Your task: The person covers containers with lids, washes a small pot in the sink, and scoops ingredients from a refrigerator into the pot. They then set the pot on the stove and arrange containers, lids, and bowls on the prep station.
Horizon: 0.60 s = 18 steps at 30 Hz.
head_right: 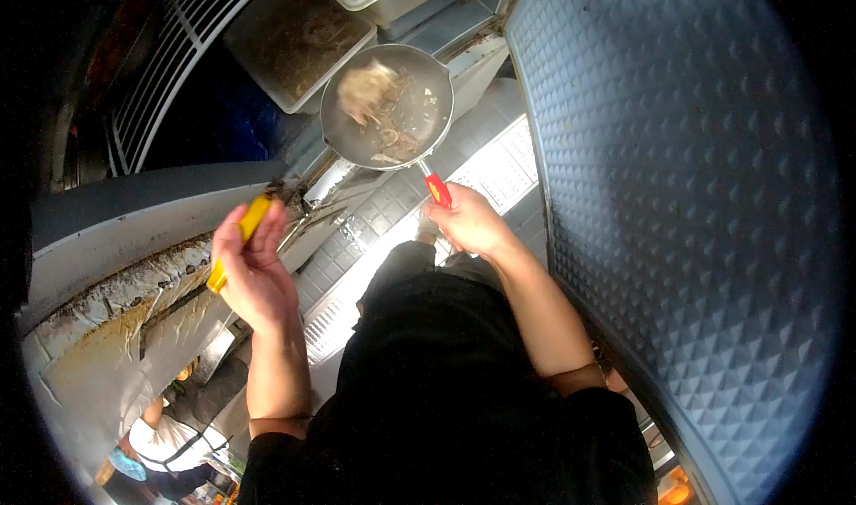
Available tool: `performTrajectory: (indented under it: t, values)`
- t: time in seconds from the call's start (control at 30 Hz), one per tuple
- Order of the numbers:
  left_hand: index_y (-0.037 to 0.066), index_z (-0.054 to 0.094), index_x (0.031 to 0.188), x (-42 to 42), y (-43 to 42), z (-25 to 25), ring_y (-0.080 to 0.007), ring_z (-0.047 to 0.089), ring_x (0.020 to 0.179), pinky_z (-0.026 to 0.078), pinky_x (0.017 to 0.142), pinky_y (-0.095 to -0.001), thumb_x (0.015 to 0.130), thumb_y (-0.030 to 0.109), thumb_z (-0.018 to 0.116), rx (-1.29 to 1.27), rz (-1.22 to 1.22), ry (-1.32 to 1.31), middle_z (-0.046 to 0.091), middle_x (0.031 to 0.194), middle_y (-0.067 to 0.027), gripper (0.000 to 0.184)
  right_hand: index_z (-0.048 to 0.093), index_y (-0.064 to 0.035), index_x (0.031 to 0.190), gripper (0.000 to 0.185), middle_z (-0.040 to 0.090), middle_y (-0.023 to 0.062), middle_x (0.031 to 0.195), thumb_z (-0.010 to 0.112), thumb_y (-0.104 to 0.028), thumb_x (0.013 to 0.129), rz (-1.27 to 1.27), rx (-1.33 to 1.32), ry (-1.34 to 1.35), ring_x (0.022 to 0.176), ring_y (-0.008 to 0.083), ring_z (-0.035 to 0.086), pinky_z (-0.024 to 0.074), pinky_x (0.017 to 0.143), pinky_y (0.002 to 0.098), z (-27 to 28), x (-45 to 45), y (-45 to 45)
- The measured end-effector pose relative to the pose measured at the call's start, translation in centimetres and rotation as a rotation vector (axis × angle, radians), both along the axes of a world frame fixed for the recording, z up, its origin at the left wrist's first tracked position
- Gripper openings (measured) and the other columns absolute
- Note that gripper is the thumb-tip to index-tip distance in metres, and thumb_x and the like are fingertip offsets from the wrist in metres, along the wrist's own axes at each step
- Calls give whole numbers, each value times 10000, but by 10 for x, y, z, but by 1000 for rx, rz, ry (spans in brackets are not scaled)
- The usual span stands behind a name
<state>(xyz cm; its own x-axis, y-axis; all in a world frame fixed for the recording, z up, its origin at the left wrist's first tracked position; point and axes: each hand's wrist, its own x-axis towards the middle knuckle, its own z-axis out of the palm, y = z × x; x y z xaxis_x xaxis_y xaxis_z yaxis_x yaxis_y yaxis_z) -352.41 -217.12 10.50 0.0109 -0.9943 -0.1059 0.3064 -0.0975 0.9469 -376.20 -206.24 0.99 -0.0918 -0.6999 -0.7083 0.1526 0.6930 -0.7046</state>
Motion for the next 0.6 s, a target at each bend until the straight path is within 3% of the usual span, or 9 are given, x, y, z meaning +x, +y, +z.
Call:
performTrajectory:
  t: [0.17,0.23,0.3,0.33,0.43,0.57,0.6]
  values:
    - [-120,538,1253,-16,-18,-10,-403,697,1070,561,1005,-467,1056,106,449,-349,10,-326,663,1145,-306,313,571,-49,962,173,493,-22,590,665,-192,986,-8,-12,-30,432,70,435,343,409,256,-8,-1,3]
    - [-58,637,1218,-14,-36,-41,-335,712,1054,558,961,-411,990,17,576,-593,-58,-626,682,1180,-269,248,575,-55,967,168,491,-24,586,669,-193,987,-14,-33,-43,432,65,433,344,410,251,-20,-2,5]
    - [-62,665,1184,-21,-54,-40,-344,695,1090,540,1005,-388,971,-16,586,-781,-190,-1050,687,1161,-251,231,575,-59,983,170,491,-28,592,672,-198,990,3,-62,-43,435,60,430,346,412,246,-38,-4,10]
    - [-44,695,1161,-22,-54,-39,-374,689,1075,545,975,-377,924,-44,634,-781,-212,-1143,674,1165,-266,246,575,-61,991,171,490,-30,595,674,-200,991,11,-75,-43,436,58,429,347,414,244,-47,-4,13]
    - [-30,680,1202,-17,-53,-37,-385,695,1070,575,918,-416,897,-50,654,-950,-217,-1216,646,1203,-288,307,568,-62,1015,176,486,-37,603,673,-202,994,-13,-109,-78,442,61,430,355,422,243,-70,-4,20]
    - [-19,690,1209,-14,-51,-30,-389,688,1074,569,921,-386,928,-65,617,-941,-179,-1176,650,1212,-281,294,558,-61,1027,168,477,-36,606,668,-184,996,-27,-134,-120,446,68,431,353,426,252,-83,3,23]
    - [-42,680,1204,-16,-51,-26,-352,705,1053,563,927,-379,948,-61,598,-932,-178,-1190,672,1182,-262,270,555,-60,1021,162,476,-34,603,665,-176,997,-35,-139,-139,445,70,431,351,426,255,-77,4,22]
